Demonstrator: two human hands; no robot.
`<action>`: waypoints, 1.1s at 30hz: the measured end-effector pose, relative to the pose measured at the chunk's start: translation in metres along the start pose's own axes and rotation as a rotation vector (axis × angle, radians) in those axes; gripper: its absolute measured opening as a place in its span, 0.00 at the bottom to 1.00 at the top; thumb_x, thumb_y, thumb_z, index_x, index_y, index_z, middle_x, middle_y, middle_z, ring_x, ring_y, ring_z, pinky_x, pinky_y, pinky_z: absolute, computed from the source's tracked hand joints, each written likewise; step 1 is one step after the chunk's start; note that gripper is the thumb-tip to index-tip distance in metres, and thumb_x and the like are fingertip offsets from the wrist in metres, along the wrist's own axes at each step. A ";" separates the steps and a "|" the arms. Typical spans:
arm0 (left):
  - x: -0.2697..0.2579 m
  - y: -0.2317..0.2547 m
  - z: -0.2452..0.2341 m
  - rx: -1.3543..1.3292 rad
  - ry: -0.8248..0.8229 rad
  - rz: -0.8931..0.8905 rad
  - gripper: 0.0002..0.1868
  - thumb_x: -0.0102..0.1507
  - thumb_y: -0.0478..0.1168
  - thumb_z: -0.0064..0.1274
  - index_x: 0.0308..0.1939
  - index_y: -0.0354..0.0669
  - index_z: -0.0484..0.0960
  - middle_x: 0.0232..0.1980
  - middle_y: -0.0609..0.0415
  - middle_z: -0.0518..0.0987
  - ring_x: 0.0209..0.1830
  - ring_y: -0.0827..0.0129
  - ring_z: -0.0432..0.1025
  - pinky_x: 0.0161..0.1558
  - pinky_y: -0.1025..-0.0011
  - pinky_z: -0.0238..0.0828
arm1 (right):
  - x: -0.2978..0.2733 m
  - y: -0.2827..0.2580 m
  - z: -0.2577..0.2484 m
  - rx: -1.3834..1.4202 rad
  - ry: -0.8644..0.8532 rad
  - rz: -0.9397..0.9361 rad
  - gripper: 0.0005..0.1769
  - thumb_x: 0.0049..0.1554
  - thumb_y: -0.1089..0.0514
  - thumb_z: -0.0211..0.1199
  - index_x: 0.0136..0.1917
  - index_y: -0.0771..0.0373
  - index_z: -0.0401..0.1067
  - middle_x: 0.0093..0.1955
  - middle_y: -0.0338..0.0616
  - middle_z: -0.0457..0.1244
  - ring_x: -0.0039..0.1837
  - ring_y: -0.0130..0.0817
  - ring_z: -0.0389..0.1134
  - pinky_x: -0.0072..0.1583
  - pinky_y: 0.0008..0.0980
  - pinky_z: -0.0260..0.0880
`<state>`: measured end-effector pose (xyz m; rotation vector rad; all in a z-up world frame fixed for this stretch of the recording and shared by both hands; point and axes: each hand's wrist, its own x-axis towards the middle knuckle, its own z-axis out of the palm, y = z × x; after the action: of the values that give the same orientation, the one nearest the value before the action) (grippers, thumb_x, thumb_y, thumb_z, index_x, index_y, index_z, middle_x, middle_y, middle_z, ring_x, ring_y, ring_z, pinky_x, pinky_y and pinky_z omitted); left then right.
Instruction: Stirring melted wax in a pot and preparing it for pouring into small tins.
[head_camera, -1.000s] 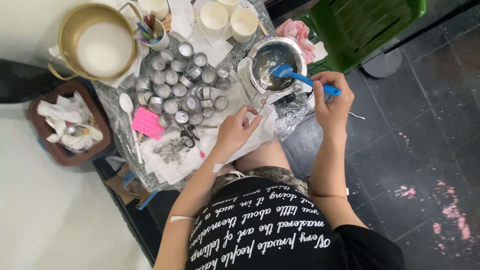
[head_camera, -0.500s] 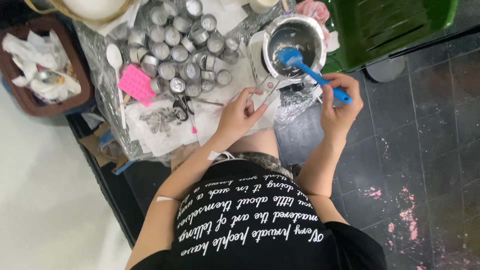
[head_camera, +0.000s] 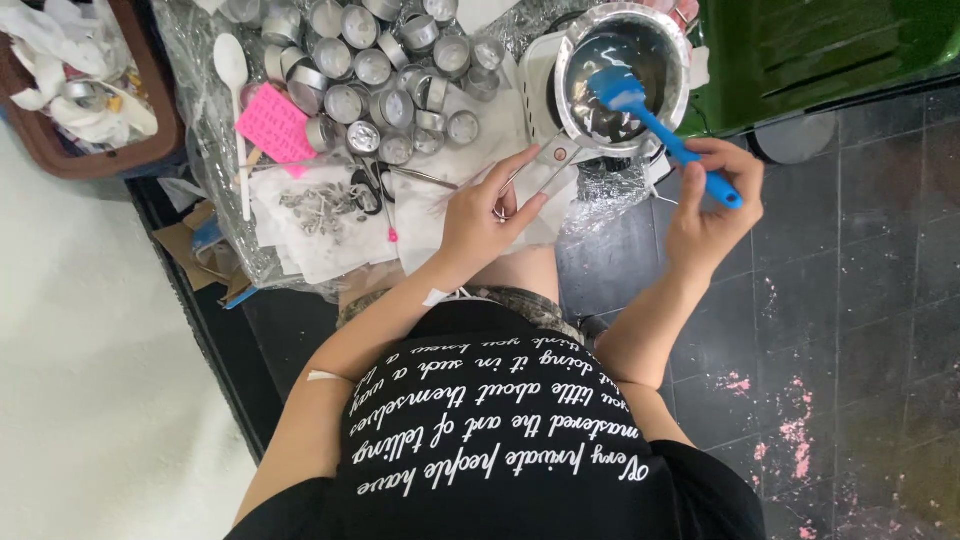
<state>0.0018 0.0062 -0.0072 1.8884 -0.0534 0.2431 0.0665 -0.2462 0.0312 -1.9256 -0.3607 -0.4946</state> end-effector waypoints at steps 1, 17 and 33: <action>0.000 0.000 -0.001 0.003 -0.002 0.003 0.31 0.64 0.40 0.64 0.71 0.52 0.73 0.21 0.61 0.68 0.19 0.78 0.62 0.27 0.74 0.60 | -0.001 0.004 -0.002 0.002 0.004 0.000 0.11 0.74 0.62 0.63 0.55 0.72 0.64 0.59 0.55 0.68 0.51 0.32 0.71 0.55 0.28 0.74; -0.015 -0.005 -0.031 -0.152 -0.094 -0.155 0.30 0.64 0.40 0.64 0.70 0.52 0.74 0.22 0.64 0.70 0.20 0.82 0.60 0.25 0.78 0.57 | -0.014 0.021 -0.003 0.190 0.098 0.079 0.10 0.75 0.61 0.57 0.61 0.69 0.59 0.62 0.56 0.65 0.59 0.35 0.71 0.54 0.32 0.80; -0.017 -0.020 -0.053 0.047 -0.003 -0.349 0.15 0.70 0.44 0.56 0.61 0.53 0.82 0.22 0.58 0.71 0.19 0.75 0.65 0.26 0.72 0.59 | -0.016 0.029 0.004 0.279 0.069 0.090 0.11 0.76 0.61 0.58 0.63 0.68 0.59 0.66 0.57 0.65 0.60 0.36 0.72 0.55 0.34 0.82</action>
<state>-0.0196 0.0610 -0.0131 1.9078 0.2799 0.0024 0.0665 -0.2540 -0.0010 -1.6426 -0.2808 -0.4267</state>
